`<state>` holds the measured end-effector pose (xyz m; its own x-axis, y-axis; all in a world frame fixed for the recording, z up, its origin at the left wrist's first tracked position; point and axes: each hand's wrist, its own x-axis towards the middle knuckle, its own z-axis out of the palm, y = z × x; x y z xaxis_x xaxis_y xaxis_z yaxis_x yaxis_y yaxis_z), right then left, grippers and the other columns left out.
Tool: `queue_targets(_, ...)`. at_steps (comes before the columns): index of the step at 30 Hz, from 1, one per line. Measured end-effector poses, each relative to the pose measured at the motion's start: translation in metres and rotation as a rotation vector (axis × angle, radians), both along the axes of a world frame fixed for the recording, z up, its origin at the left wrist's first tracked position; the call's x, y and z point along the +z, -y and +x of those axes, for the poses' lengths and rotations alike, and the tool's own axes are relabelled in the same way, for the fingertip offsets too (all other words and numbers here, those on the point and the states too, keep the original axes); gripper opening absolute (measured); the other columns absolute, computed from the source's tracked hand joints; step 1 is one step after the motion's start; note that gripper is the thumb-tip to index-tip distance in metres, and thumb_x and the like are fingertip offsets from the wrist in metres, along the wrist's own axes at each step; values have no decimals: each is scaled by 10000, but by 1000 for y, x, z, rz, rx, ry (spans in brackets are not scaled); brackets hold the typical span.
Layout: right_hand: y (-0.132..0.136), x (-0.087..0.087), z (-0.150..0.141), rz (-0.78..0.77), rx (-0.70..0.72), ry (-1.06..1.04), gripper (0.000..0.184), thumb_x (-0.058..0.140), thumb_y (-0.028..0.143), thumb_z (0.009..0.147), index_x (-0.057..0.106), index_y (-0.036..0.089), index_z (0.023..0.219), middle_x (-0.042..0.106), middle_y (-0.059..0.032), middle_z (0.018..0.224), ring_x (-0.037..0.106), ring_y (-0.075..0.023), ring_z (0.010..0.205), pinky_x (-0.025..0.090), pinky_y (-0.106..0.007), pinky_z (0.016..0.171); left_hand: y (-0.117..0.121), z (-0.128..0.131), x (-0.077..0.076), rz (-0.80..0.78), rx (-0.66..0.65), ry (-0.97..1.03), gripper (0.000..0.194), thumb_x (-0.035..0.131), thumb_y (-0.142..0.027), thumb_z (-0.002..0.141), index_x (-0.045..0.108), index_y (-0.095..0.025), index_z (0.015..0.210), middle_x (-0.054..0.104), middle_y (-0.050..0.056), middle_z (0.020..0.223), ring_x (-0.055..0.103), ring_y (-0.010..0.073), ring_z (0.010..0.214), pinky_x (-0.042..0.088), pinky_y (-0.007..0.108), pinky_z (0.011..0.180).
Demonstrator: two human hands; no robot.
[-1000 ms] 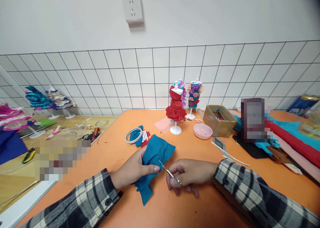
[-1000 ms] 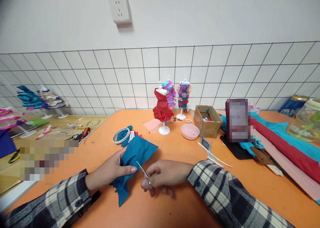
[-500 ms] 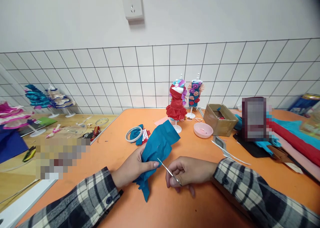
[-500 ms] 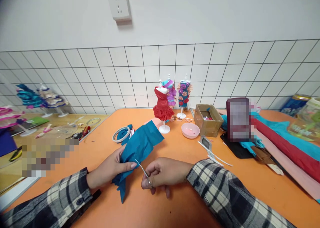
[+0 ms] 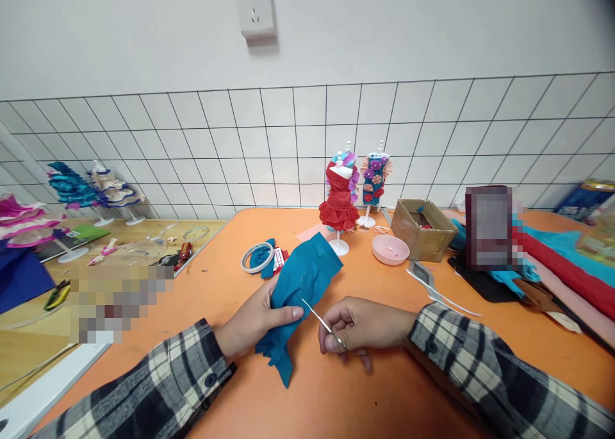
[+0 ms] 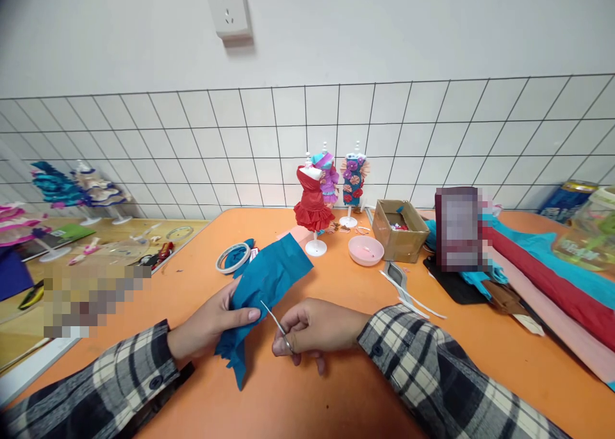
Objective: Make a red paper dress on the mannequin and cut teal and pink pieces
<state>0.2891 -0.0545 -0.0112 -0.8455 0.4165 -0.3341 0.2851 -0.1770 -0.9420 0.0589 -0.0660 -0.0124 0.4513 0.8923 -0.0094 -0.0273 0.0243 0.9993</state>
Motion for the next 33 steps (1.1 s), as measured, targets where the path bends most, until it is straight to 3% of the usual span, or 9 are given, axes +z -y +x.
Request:
queue_targets(4,2,5,0,-38,18,-22,542,717,636,700,597,141,886,563,16,733,477,-36,514,439,-113,380,0,1,-2,1,-23,-52,625,829,-362,667,564,-165,1197,631,26,936,540,178,833,433,264,751)
queue_targets(10,4,5,-1,-33,23,-15,562,715,653,687,586,141,879,555,11,744,470,-40,516,418,-105,356,1,1,-4,0,-20,-44,696,810,-374,696,514,-175,1294,635,32,979,549,183,853,438,275,780)
queue_targets(20,2,0,-3,35,-51,13,458,740,548,704,610,137,860,528,46,603,452,-41,452,397,-115,354,0,1,-6,-11,4,18,609,816,-353,695,561,-169,1216,640,20,897,563,188,861,445,281,807)
queue_targets(26,4,0,-2,11,-28,-39,478,734,561,720,625,150,936,550,26,714,467,-34,494,410,-105,363,2,3,-6,11,-23,-33,674,815,-346,694,526,-174,1277,624,30,980,543,184,877,435,262,772)
queue_targets(33,2,-2,-2,55,-86,-8,518,753,596,670,629,131,861,501,39,615,466,-56,499,399,-113,351,1,1,-5,20,6,-17,610,792,-391,712,565,-172,1234,635,23,949,547,173,829,440,265,769)
